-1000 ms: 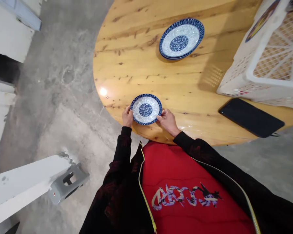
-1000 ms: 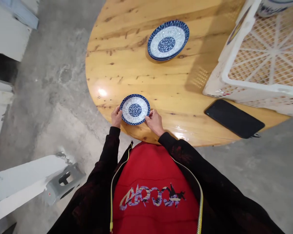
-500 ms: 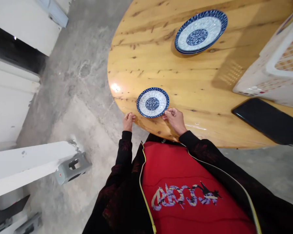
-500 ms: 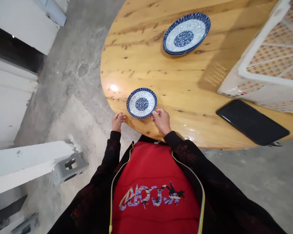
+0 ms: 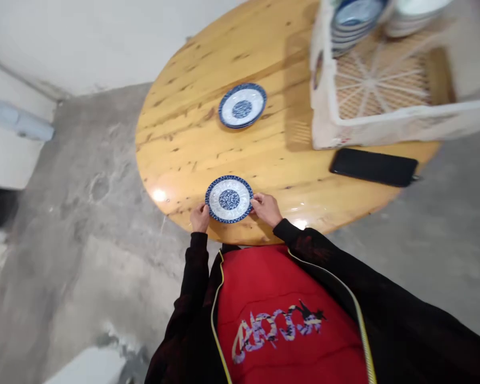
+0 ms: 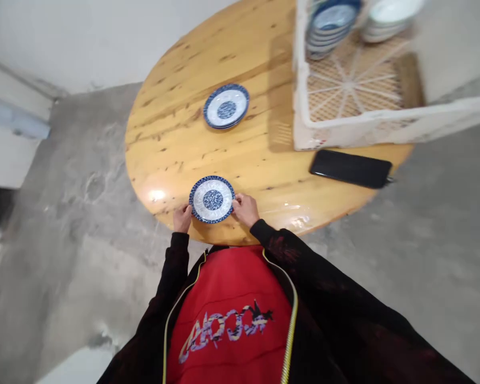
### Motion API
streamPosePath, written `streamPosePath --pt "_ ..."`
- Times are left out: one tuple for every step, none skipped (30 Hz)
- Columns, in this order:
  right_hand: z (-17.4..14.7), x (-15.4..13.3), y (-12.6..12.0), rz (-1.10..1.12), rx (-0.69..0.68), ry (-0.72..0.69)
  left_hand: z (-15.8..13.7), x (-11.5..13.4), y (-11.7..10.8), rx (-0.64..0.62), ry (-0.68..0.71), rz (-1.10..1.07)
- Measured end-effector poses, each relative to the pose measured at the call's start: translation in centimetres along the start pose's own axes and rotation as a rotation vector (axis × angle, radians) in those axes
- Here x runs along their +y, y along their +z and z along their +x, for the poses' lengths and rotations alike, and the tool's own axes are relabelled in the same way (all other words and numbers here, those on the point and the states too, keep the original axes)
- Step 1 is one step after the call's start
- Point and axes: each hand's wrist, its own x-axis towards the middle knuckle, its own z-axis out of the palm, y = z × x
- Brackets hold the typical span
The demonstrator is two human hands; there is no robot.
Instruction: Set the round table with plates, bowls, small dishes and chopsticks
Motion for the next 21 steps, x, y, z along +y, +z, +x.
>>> streamPosePath --pt "0.0 -0.3 0.4 -0.053 0.041 -0.017 0.7 -0.3 -0.4 -0.038 0.029 0.013" --pt "0.0 -0.6 0.8 -0.101 0.087 -0.026 1.5 -0.5 -0.8 -0.077 0.057 0.012" --pt "0.0 -0.9 1.1 -0.142 0.135 -0.028 2.2 -0.7 -1.0 -0.118 0.084 0.001" --pt "0.0 -1.2 1.5 -0.172 0.184 -0.024 2.9 -0.9 -1.3 -0.162 0.11 -0.017" --pt "-0.1 -1.5 1.8 -0.191 0.233 -0.015 3.5 -1.1 -1.4 -0.207 0.131 -0.042" --pt "-0.2 -1.7 2.1 -0.204 0.276 -0.007 4.0 -1.2 -1.5 -0.255 0.144 -0.076" --pt "-0.4 -1.9 2.3 -0.22 0.315 -0.003 4.4 -1.3 -1.6 -0.301 0.151 -0.114" --pt "-0.5 -2.0 2.6 -0.235 0.348 -0.003 4.7 -1.4 -1.6 -0.343 0.151 -0.153" --pt "-0.7 -2.1 2.8 -0.248 0.378 -0.003 5.0 -1.5 -1.7 -0.379 0.148 -0.188" --pt "-0.8 -2.2 3.1 -0.261 0.404 -0.002 5.2 -1.6 -1.7 -0.408 0.142 -0.217" --pt "-0.9 -2.3 3.3 -0.272 0.426 0.0 5.4 -1.7 -1.7 -0.428 0.134 -0.237" --pt "-1.0 -2.4 3.4 -0.28 0.443 0.005 5.6 -1.7 -1.7 -0.442 0.124 -0.248" --pt "-1.0 -2.5 3.6 -0.285 0.457 0.012 5.7 -1.8 -1.7 -0.453 0.116 -0.251" --pt "-1.1 -2.5 3.7 -0.288 0.467 0.017 5.8 -1.7 -1.8 -0.465 0.109 -0.25" --pt "-1.0 -2.6 3.7 -0.291 0.475 0.021 5.9 -1.7 -1.7 -0.474 0.103 -0.25" --pt "-1.0 -2.6 3.8 -0.293 0.481 0.024 6.0 -1.7 -1.7 -0.481 0.098 -0.252" --pt "-1.0 -2.7 3.8 -0.295 0.486 0.025 6.1 -1.6 -1.7 -0.486 0.093 -0.258" --pt "-1.0 -2.7 3.8 -0.297 0.491 0.026 6.2 -1.6 -1.7 -0.492 0.089 -0.265" --pt "-0.9 -2.7 3.9 -0.299 0.496 0.027 6.3 -1.6 -1.6 -0.498 0.087 -0.275" --pt "-0.8 -2.7 3.9 -0.301 0.501 0.028 6.4 -1.5 -1.6 -0.506 0.087 -0.283" --pt "-0.8 -2.7 3.9 -0.303 0.505 0.03 6.5 -1.5 -1.5 -0.512 0.091 -0.291"
